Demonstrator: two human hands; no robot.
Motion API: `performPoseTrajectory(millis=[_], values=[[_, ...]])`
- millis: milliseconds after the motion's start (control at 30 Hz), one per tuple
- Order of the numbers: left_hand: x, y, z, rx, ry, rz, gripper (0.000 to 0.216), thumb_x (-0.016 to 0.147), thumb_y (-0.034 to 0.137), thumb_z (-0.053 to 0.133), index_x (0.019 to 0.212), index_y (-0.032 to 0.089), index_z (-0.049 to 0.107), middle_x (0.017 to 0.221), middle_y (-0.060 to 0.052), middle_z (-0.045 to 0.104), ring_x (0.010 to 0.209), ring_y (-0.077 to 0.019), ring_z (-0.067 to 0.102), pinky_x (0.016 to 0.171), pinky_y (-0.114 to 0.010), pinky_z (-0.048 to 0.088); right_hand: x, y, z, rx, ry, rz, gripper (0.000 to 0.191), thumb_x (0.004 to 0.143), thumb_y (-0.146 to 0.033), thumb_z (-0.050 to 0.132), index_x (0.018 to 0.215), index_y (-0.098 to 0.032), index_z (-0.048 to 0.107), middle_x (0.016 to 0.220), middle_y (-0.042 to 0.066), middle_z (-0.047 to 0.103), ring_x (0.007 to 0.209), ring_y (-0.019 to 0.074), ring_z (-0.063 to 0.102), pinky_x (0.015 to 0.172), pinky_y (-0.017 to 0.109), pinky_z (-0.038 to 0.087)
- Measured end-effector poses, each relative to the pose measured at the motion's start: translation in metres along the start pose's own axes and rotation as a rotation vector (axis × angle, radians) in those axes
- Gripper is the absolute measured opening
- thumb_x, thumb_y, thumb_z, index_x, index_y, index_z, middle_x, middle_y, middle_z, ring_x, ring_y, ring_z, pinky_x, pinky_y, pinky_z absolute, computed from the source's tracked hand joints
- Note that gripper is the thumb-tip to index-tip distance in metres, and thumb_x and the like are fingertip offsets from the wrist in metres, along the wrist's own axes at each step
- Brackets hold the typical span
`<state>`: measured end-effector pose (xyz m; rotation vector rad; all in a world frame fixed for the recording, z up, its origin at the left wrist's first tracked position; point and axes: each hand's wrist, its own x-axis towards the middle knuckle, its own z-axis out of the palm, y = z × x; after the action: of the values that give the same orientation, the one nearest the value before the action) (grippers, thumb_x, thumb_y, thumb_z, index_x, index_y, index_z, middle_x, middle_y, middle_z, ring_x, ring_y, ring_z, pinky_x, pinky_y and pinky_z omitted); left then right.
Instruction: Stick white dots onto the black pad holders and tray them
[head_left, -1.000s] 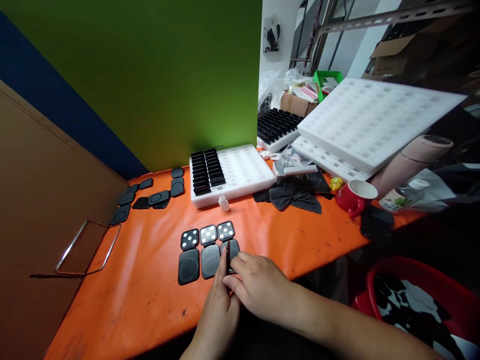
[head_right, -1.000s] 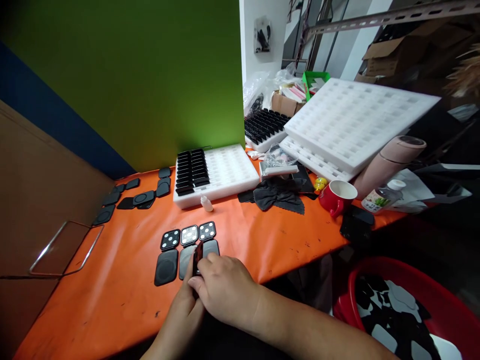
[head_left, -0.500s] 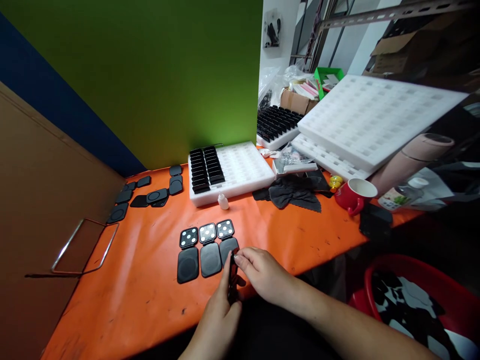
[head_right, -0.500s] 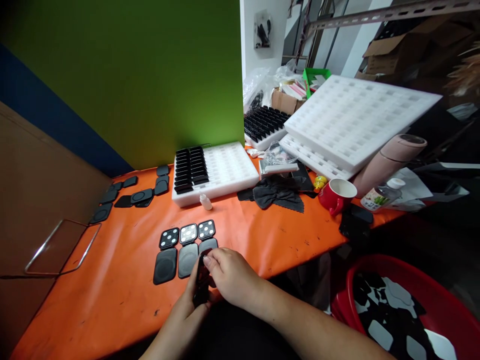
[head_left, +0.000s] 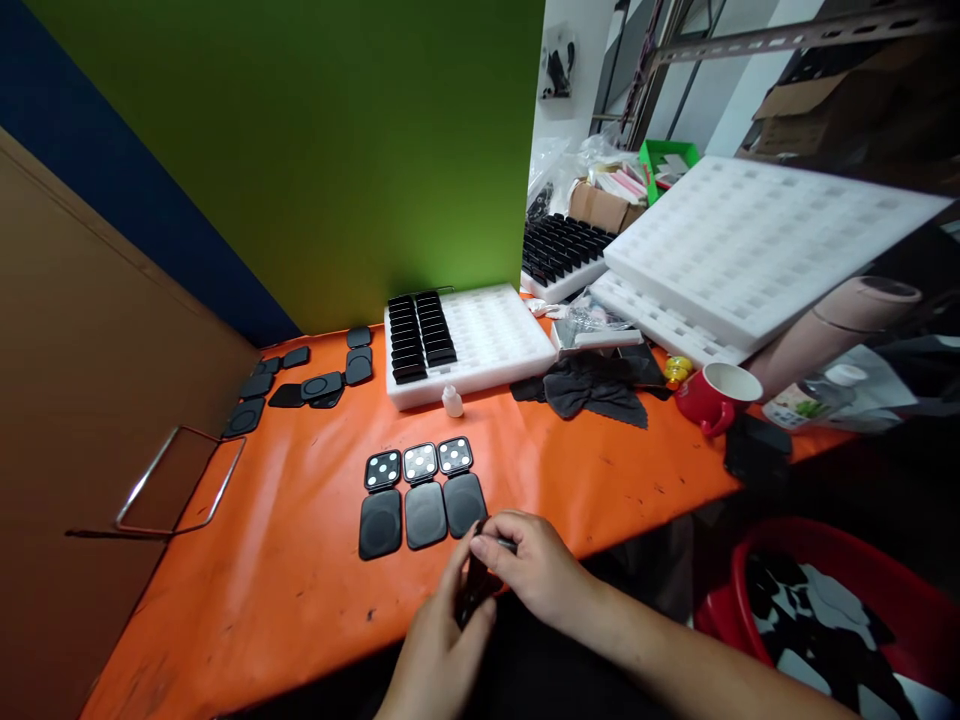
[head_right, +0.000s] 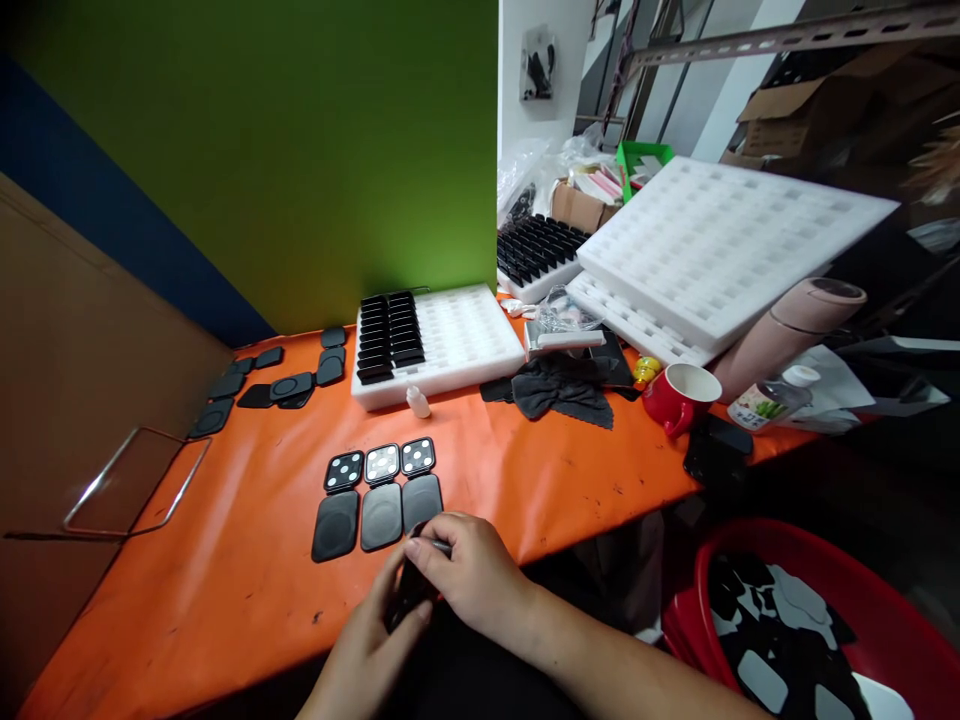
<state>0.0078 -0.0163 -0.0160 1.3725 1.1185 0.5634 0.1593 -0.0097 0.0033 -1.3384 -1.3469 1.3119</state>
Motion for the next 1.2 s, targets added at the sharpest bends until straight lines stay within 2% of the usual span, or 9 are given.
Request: performPoseTrajectory(millis=[100, 267, 400, 600, 800, 933, 1067, 1133, 1200], values=[[0.007, 0.008, -0.001, -0.183, 0.084, -0.067, 0.042, 0.080, 0.036, 0.050, 0.119, 0.020, 0.048, 0.124, -0.009, 0.054, 0.114, -0.0242, 0.048, 0.093, -0.033, 0.041, 0.001, -0.001, 0.004, 0.343, -0.071, 0.083, 0.036, 0.083, -0.049, 0.043, 0.075, -0.015, 0.052, 0.062, -0.002, 0.048, 0.056, 0.0080, 0.045, 0.053, 0.020, 0.036], [0.007, 0.016, -0.009, -0.123, 0.062, -0.041, 0.037, 0.081, 0.034, 0.050, 0.115, 0.020, 0.053, 0.121, -0.007, 0.056, 0.113, -0.0240, 0.049, 0.095, -0.033, 0.039, -0.001, 0.001, 0.007, 0.632, -0.088, 0.307, 0.031, 0.083, -0.045, 0.047, 0.080, -0.014, 0.049, 0.060, -0.006, 0.039, 0.042, 0.0024, 0.022, 0.039, 0.017, 0.014], [-0.002, 0.014, -0.015, 0.118, 0.091, 0.093, 0.036, 0.084, 0.024, 0.044, 0.118, 0.028, 0.053, 0.124, -0.002, 0.055, 0.115, -0.0211, 0.048, 0.098, -0.032, 0.036, -0.009, 0.001, 0.006, 0.670, -0.095, 0.386, 0.031, 0.083, -0.046, 0.045, 0.077, -0.015, 0.047, 0.062, -0.006, 0.037, 0.043, 0.0024, 0.021, 0.040, 0.017, 0.012], [-0.012, 0.008, -0.019, 0.457, 0.033, 0.307, 0.044, 0.079, 0.012, 0.046, 0.117, 0.033, 0.053, 0.119, 0.000, 0.059, 0.106, -0.0197, 0.056, 0.091, -0.029, 0.044, -0.020, 0.000, -0.005, 0.655, -0.201, 0.457, 0.029, 0.082, -0.043, 0.047, 0.077, -0.015, 0.048, 0.064, -0.004, 0.039, 0.044, 0.0019, 0.022, 0.041, 0.017, 0.011], [-0.014, -0.004, -0.018, 0.602, 0.050, 0.495, 0.053, 0.076, 0.007, 0.047, 0.124, 0.030, 0.044, 0.117, -0.002, 0.060, 0.102, -0.0165, 0.058, 0.086, -0.028, 0.047, -0.020, 0.006, 0.003, 0.731, -0.111, 0.521, 0.027, 0.076, -0.038, 0.057, 0.069, -0.014, 0.047, 0.056, -0.005, 0.038, 0.043, 0.0020, 0.025, 0.040, 0.018, 0.009], [-0.009, -0.001, -0.018, 0.474, 0.088, 0.353, 0.037, 0.081, 0.015, 0.047, 0.115, 0.028, 0.051, 0.109, -0.002, 0.064, 0.096, -0.0161, 0.061, 0.083, -0.026, 0.048, -0.020, 0.006, 0.010, 0.837, -0.112, 0.494, 0.028, 0.079, -0.041, 0.054, 0.071, -0.014, 0.049, 0.055, -0.006, 0.037, 0.042, 0.0021, 0.023, 0.040, 0.018, 0.010], [0.005, 0.017, -0.021, 0.105, 0.292, 0.083, 0.023, 0.081, 0.032, 0.050, 0.100, 0.019, 0.057, 0.090, -0.004, 0.067, 0.084, -0.0183, 0.062, 0.073, -0.026, 0.050, -0.019, 0.002, 0.009, 0.875, -0.233, 0.497, 0.035, 0.085, -0.049, 0.041, 0.084, -0.016, 0.052, 0.056, -0.006, 0.036, 0.040, 0.0018, 0.020, 0.040, 0.018, 0.009], [0.010, 0.023, -0.022, -0.035, 0.371, 0.035, 0.026, 0.078, 0.036, 0.055, 0.095, 0.017, 0.057, 0.082, -0.004, 0.067, 0.078, -0.0181, 0.062, 0.067, -0.025, 0.050, -0.018, 0.000, 0.007, 0.844, -0.258, 0.505, 0.031, 0.085, -0.043, 0.043, 0.084, -0.014, 0.054, 0.060, -0.005, 0.037, 0.041, 0.0012, 0.022, 0.040, 0.017, 0.010], [0.010, 0.026, -0.021, -0.074, 0.374, 0.041, 0.025, 0.077, 0.036, 0.056, 0.094, 0.017, 0.058, 0.080, -0.003, 0.067, 0.077, -0.0174, 0.062, 0.067, -0.024, 0.049, -0.016, -0.004, 0.006, 0.819, -0.275, 0.523, 0.026, 0.084, -0.038, 0.046, 0.084, -0.013, 0.054, 0.064, -0.004, 0.040, 0.043, 0.0007, 0.024, 0.041, 0.016, 0.012]])
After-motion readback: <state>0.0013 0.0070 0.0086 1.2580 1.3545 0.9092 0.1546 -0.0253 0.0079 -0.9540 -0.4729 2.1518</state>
